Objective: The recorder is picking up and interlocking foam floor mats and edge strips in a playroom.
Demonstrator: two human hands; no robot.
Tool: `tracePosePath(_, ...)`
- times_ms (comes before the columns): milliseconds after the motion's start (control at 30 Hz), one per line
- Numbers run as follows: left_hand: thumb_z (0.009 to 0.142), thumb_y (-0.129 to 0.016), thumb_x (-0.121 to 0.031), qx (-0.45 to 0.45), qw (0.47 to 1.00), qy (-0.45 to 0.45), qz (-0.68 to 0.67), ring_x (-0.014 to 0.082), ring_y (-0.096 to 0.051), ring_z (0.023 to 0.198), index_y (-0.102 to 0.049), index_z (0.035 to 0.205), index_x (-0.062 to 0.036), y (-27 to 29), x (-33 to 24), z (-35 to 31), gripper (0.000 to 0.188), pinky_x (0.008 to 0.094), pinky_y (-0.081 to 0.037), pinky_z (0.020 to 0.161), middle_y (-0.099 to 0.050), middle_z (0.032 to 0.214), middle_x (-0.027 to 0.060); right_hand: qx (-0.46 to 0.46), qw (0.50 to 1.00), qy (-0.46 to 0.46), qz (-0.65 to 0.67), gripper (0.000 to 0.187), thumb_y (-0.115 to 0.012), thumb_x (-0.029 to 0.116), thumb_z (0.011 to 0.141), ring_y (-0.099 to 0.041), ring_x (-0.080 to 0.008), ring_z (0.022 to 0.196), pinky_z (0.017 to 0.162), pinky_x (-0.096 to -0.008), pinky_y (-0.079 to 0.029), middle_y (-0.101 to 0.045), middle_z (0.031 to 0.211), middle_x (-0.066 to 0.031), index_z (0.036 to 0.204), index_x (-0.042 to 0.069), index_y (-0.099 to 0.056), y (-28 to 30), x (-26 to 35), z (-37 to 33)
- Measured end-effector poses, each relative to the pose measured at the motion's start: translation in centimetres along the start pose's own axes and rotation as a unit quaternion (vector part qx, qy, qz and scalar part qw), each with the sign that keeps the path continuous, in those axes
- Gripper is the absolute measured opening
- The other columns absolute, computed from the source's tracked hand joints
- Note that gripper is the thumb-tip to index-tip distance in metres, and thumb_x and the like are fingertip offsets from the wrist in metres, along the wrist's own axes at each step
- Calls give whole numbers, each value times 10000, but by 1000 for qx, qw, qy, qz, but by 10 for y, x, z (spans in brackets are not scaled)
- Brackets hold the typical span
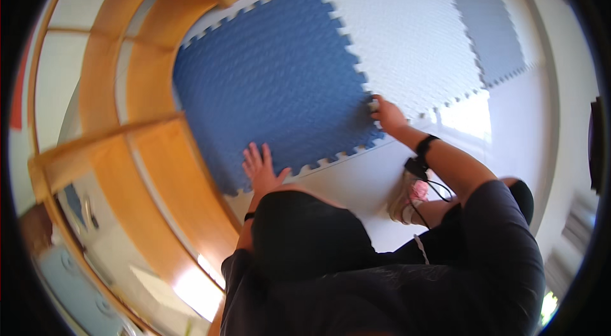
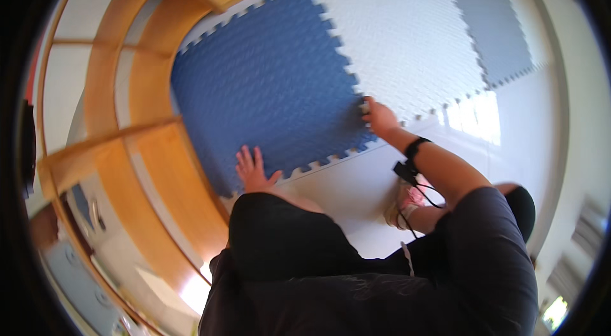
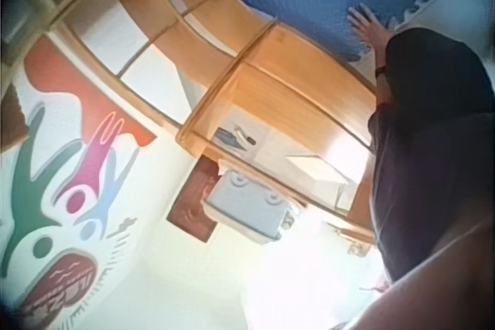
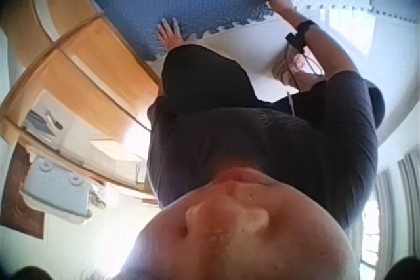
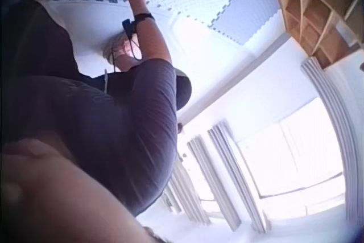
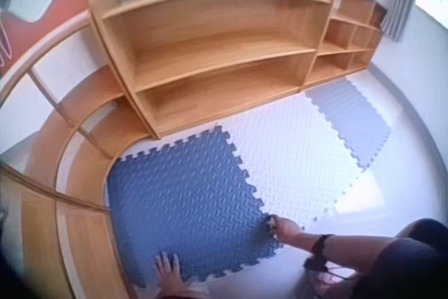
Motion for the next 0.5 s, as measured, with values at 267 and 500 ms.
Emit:
tracePosePath(267,608,-849,-453,18,999,-32,-7,507,14,1468,-183,1568,-154,0,-20,2,1206,708,-57,1097,-36,1607,268,81,979,-44,180,432,-663,160,880,-657,-400,866,767,-475,-520,-678,974,-204,1251,49,-470,-6,-36,11)
tracePosePath(500,521,-879,-427,17,1000,-3,4,469,66,1482,-188,1572,-221,-6,4,-10,1274,749,-36,1071,37,1629,219,71,995,52,-51,370,-632,-23,805,-631,-426,971,785,-488,-512,-658,976,-224,1112,-5,-427,-6,18,5)
Point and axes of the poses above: each hand's wrist, its own z-axis towards the middle knuckle, its own y-axis out of the back of the hand, x = y × z, the point moved 10 cm from there along z, towards the middle knuckle
